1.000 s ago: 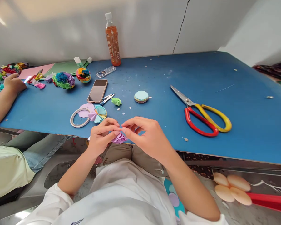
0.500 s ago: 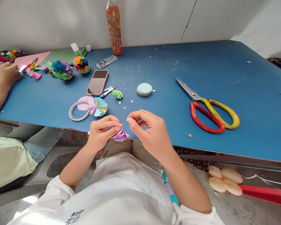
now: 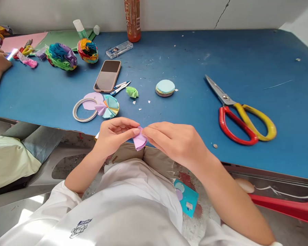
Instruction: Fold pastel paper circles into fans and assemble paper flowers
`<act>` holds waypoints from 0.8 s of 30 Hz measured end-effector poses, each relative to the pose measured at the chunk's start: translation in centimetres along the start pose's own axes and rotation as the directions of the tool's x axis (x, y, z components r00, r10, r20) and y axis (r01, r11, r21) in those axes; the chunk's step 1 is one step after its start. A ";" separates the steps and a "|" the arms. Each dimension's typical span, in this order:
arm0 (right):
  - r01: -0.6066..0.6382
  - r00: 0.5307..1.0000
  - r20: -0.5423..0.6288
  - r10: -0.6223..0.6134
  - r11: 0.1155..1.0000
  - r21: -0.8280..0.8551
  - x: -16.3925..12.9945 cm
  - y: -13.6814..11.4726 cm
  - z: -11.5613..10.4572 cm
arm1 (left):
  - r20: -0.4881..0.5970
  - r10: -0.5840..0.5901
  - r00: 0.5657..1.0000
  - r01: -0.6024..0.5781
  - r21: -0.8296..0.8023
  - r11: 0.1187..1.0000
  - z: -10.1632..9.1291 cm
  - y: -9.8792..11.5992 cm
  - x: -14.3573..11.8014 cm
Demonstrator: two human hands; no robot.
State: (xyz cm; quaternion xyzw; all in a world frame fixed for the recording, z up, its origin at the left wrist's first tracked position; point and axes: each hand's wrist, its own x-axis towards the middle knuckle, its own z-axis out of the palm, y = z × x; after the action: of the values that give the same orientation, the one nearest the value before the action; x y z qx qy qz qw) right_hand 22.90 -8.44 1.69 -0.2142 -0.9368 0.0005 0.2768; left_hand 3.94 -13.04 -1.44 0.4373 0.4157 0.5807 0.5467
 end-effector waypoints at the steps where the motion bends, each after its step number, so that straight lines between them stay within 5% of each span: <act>1: -0.011 1.000 0.021 0.011 1.000 -0.016 -0.1 0.0 0.0 | 0.006 -0.015 1.000 0.015 -0.015 1.000 0.0 0.1 0.0; 14: -0.117 0.985 0.143 0.097 0.984 0.138 1.2 0.3 -0.6 | 0.083 -0.131 0.988 0.137 -0.074 0.988 -0.5 0.7 0.5; 24: 0.099 0.988 0.118 -0.100 0.995 0.013 0.7 0.9 -0.4 | 0.090 -0.115 0.989 0.120 -0.053 0.991 -0.6 0.5 0.5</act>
State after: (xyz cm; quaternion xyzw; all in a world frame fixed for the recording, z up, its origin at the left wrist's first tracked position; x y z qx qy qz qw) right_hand 22.98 -7.40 2.29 -0.1659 -0.9610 0.0026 0.2212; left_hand 3.20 -12.62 -1.14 0.4209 0.3996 0.5398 0.6098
